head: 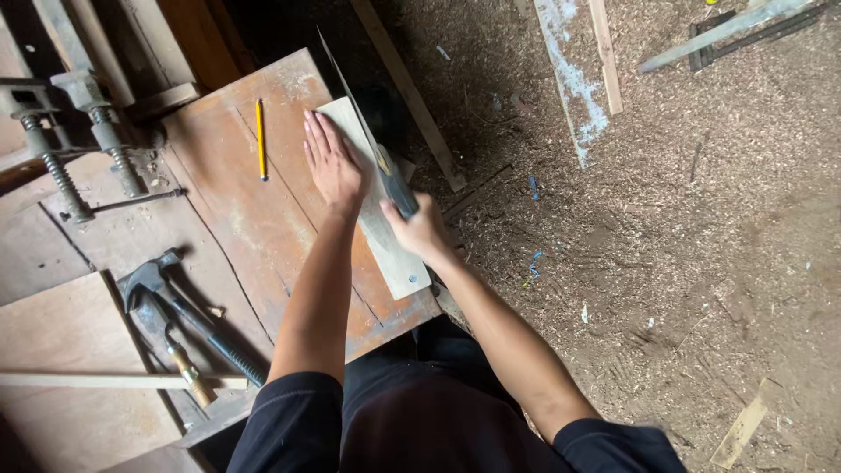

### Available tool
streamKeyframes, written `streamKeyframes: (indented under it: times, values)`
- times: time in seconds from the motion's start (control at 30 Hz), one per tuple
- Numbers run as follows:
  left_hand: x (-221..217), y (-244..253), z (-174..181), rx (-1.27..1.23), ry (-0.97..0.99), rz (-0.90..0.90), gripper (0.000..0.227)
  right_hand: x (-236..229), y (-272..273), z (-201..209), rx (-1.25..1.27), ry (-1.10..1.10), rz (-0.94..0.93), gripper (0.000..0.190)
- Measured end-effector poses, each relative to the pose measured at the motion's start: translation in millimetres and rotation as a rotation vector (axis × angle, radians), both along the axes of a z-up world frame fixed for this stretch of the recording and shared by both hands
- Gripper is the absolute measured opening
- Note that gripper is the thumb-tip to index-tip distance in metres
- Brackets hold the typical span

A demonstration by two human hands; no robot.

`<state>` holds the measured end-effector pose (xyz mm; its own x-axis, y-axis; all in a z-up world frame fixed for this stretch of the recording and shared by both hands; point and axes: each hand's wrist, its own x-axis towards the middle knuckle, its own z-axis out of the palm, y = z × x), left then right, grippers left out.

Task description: The person uses a chisel and hammer to carve a rectangular wooden plank on a workbench, then uses a hand saw to cut the plank. The person repeatedly strikes the chisel to remove wood and then saws along the plank's length.

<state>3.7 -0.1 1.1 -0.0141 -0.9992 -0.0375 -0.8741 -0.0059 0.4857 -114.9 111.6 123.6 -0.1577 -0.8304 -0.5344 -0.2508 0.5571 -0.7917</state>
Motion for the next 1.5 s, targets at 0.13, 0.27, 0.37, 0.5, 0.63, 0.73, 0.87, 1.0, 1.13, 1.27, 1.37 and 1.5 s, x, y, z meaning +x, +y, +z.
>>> streamKeyframes:
  times: [0.13, 0.27, 0.37, 0.5, 0.63, 0.73, 0.87, 1.0, 1.13, 1.27, 1.37, 1.5]
  values:
    - [0.1, -1.3, -1.1, -0.023, 0.01, -0.002, 0.063, -15.2, 85.9, 48.1, -0.289, -0.077, 0.003, 0.02]
    - [2.1, -2.7, -9.6, -0.06, 0.006, -0.021, 0.063, -20.3, 72.4, 53.7, -0.193, -0.033, 0.026, 0.028]
    - [-3.1, 4.2, -15.1, -0.083, -0.03, -0.046, 0.063, -4.9, -3.7, 14.6, -0.086, -0.071, 0.025, 0.031]
    - [7.7, -8.1, -7.6, -0.043, -0.007, -0.022, 0.064, 18.2, -56.4, -20.5, 0.021, 0.044, -0.079, 0.023]
    - [3.7, 1.5, -1.7, -0.02, 0.018, 0.011, 0.062, 5.0, 31.1, 14.4, 0.072, 0.017, 0.035, 0.031]
    - [2.6, -5.9, -1.5, -0.051, 0.05, 0.007, 0.061, -14.6, 96.8, 60.5, -0.166, -0.026, 0.042, 0.026]
    - [4.5, -2.7, -6.0, -0.065, 0.017, -0.007, 0.062, -19.4, 78.1, 66.6, -0.081, 0.01, 0.057, 0.032]
    - [8.9, -8.0, -11.3, -0.056, 0.003, -0.017, 0.066, 15.8, -35.6, 13.7, 0.098, -0.019, 0.008, 0.028]
    - [12.3, -6.4, -14.2, -0.026, 0.027, -0.006, 0.062, 9.9, -49.8, 2.0, 0.2, -0.079, -0.102, 0.018]
    - [8.4, -14.3, -13.3, -0.036, -0.03, 0.005, 0.061, -6.3, 29.0, 39.7, -0.028, -0.139, -0.004, 0.033]
    - [12.1, -9.7, -13.2, -0.031, 0.012, 0.016, 0.06, -10.8, 82.6, 65.6, -0.259, -0.028, 0.099, 0.027]
    - [6.2, -12.6, -11.0, -0.063, 0.021, 0.009, 0.063, -9.2, 26.9, 37.9, -0.071, -0.044, 0.018, 0.032]
